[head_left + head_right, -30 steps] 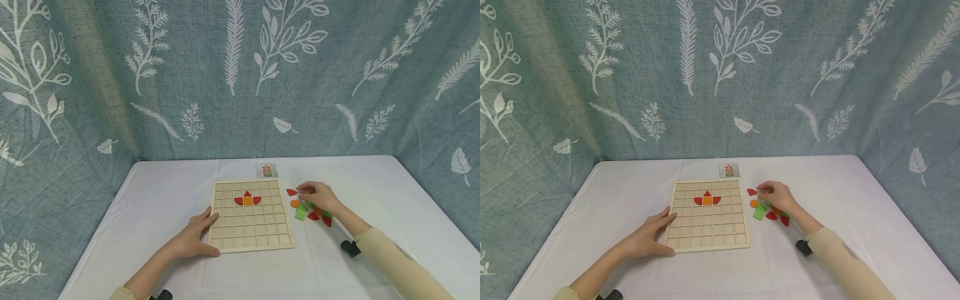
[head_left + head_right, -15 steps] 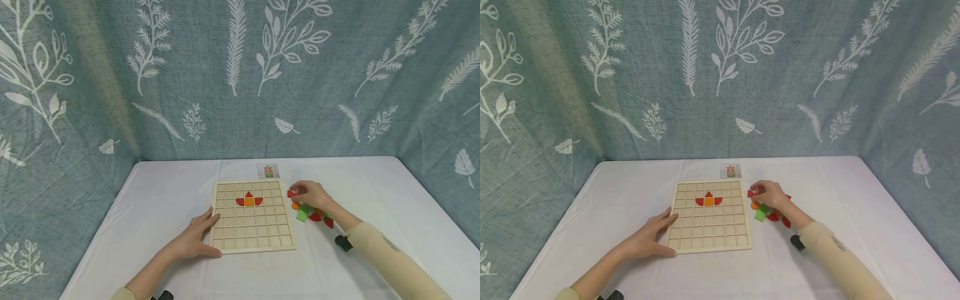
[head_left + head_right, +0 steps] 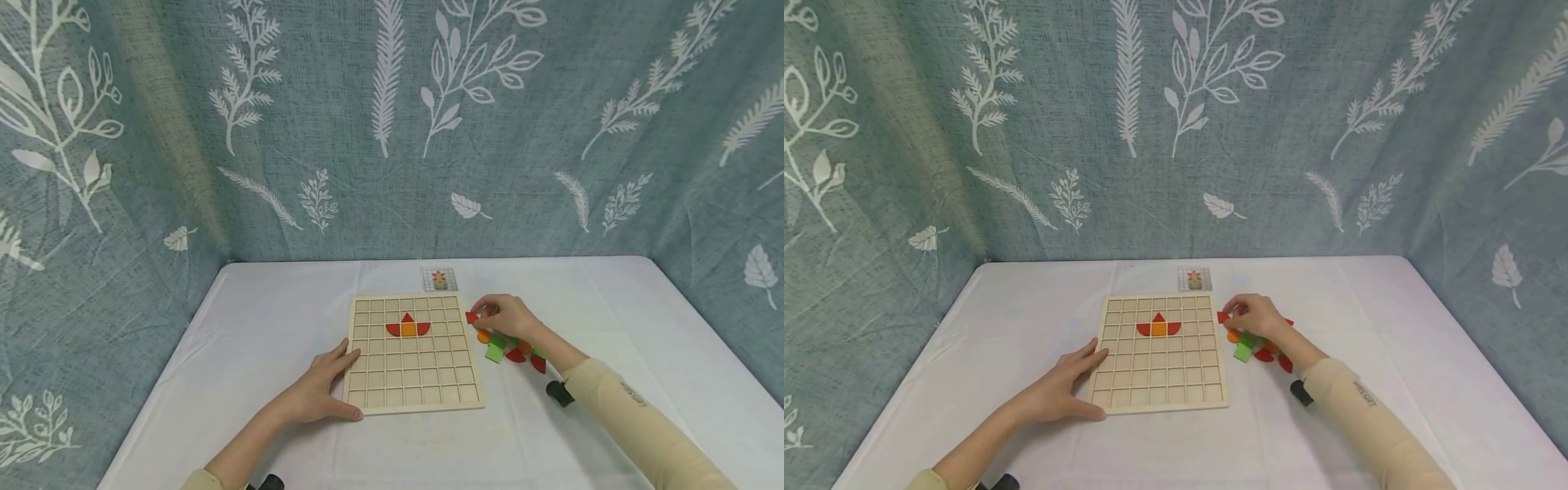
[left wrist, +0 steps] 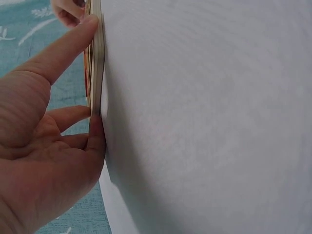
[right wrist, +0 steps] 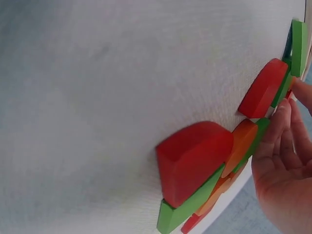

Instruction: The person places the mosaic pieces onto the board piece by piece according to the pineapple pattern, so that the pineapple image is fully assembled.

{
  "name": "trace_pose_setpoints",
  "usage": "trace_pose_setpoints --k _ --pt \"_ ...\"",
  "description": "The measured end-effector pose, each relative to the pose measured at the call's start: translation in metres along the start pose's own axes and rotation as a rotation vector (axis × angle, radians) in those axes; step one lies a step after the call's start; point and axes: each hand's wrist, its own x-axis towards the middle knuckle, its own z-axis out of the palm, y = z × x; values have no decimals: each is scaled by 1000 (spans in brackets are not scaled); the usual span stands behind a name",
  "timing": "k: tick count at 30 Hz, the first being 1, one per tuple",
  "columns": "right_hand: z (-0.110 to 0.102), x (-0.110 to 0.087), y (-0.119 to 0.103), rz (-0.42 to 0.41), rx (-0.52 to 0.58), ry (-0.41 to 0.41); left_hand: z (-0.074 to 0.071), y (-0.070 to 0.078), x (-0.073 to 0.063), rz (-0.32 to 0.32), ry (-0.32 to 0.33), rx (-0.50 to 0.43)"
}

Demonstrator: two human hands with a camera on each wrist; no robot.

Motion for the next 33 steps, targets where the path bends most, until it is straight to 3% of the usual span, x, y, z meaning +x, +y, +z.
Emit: trace_pose_setpoints --k 17,25,33 --pt "4 2 -5 -14 23 28 0 1 0 -6 6 6" --pt "5 2 -3 -39 -29 58 -1 1 -1 -7 1 -4" --pt "4 1 -7 34 32 119 -1 0 0 -8 0 -5"
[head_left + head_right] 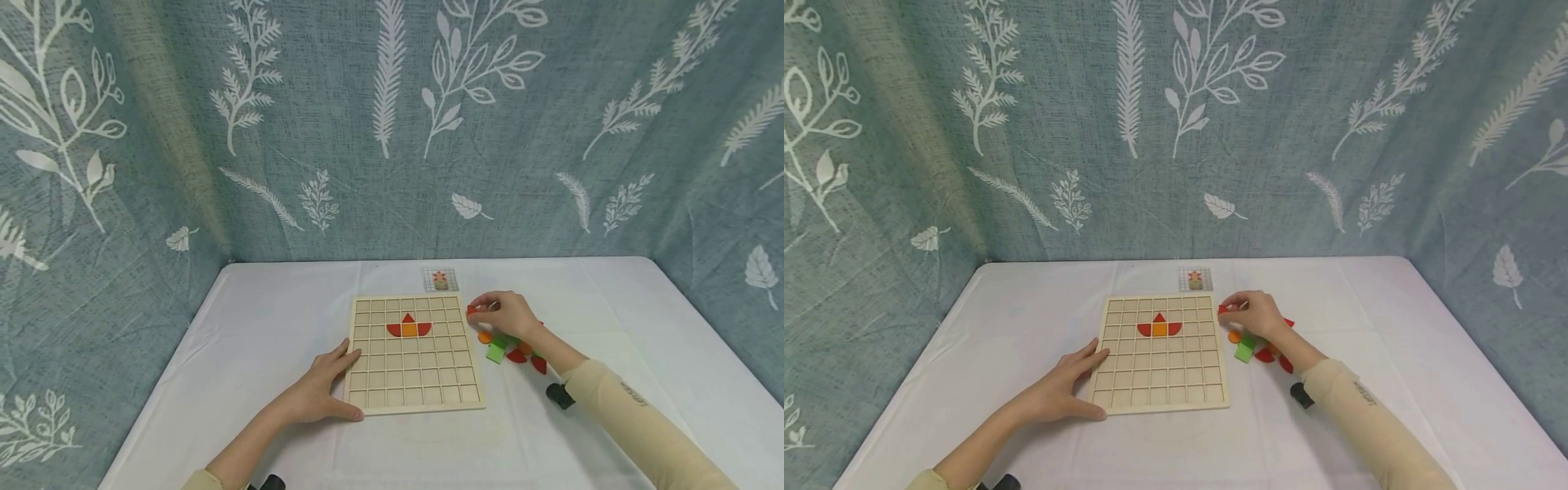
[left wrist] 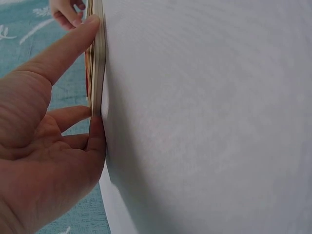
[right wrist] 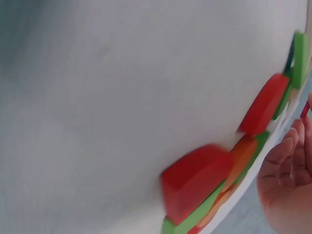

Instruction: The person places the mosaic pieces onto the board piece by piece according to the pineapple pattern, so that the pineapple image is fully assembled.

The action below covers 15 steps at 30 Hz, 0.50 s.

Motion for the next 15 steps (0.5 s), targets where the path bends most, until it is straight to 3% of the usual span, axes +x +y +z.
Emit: trace_pose_setpoints --k 7,15 --pt "12 -4 -15 4 88 -37 0 -1 0 -6 -2 1" --pt "40 -8 -35 -115 31 -110 0 -1 0 -2 6 4"
